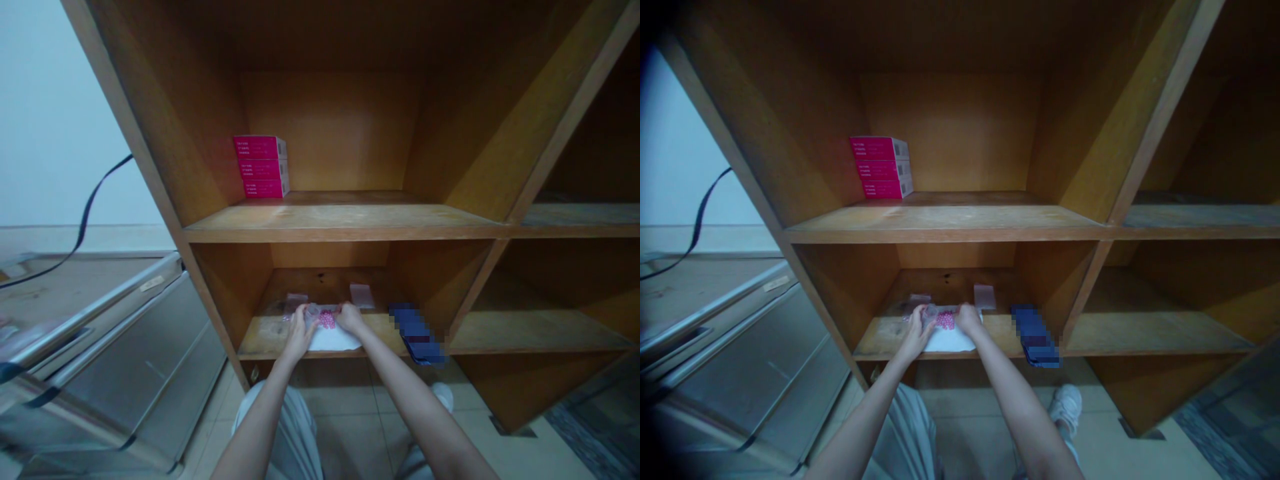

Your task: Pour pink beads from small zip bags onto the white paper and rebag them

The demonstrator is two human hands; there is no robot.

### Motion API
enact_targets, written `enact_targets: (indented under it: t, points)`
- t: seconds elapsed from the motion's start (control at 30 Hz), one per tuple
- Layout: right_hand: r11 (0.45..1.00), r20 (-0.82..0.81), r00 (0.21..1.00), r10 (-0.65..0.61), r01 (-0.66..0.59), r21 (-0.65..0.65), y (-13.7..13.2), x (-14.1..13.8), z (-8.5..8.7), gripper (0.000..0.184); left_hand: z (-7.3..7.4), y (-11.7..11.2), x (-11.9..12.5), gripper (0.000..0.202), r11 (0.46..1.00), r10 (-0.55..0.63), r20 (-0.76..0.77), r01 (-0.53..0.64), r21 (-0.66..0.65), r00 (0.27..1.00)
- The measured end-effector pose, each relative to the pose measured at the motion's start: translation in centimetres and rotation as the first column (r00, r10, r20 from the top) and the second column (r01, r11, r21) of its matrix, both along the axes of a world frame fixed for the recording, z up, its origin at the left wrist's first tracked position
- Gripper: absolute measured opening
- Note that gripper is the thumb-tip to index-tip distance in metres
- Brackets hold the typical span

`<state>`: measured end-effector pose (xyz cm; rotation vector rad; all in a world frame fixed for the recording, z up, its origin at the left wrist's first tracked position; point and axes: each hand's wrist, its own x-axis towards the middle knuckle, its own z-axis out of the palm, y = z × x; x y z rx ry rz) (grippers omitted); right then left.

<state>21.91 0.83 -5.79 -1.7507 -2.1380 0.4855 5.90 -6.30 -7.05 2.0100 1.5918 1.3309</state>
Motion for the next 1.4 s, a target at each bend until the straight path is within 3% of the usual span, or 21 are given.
enact_targets:
  t: [0.27,0.63,0.73,0.87,1.03,1.27,1.4]
  points:
    - [1.0,0.051,0.999,0.02,-0.018,-0.024,-0.3,-0.2,0.3,0.017,-0.2,0.0,0.0,0.043,1.0,0.0,0.022,0.0,-0.012,1.0]
    - [0.997,-0.03,0.999,-0.038,0.036,-0.064,0.0,-0.4,-0.2,0.018,-0.6,0.4,-0.1,0.049,1.0,0.007,0.03,-0.006,-0.023,1.0]
    - [0.996,-0.112,0.991,-0.079,0.075,-0.039,0.0,-0.1,0.0,0.018,-0.6,0.3,-0.2,0.048,1.0,-0.005,0.006,0.005,-0.026,1.0]
    - [0.993,-0.349,0.931,-0.109,0.117,0.003,-0.1,0.0,1.8,0.018,-0.3,0.2,-0.2,0.046,0.999,-0.013,-0.007,0.013,-0.038,1.0]
    - [0.999,-0.592,0.806,0.021,0.01,0.048,-0.7,-1.5,4.5,0.019,-0.4,0.1,-0.1,0.044,1.0,-0.015,-0.014,0.015,-0.009,1.0]
    - [0.963,-0.481,0.84,0.25,-0.266,0.036,-2.4,-3.4,5.3,0.024,-0.6,0.3,-0.1,0.045,1.0,-0.017,-0.02,0.017,-0.008,1.0]
    - [0.969,-0.498,0.832,0.245,-0.232,0.088,-2.0,-2.8,5.4,0.026,-0.4,0.2,-0.1,0.045,1.0,-0.014,-0.024,0.013,-0.008,1.0]
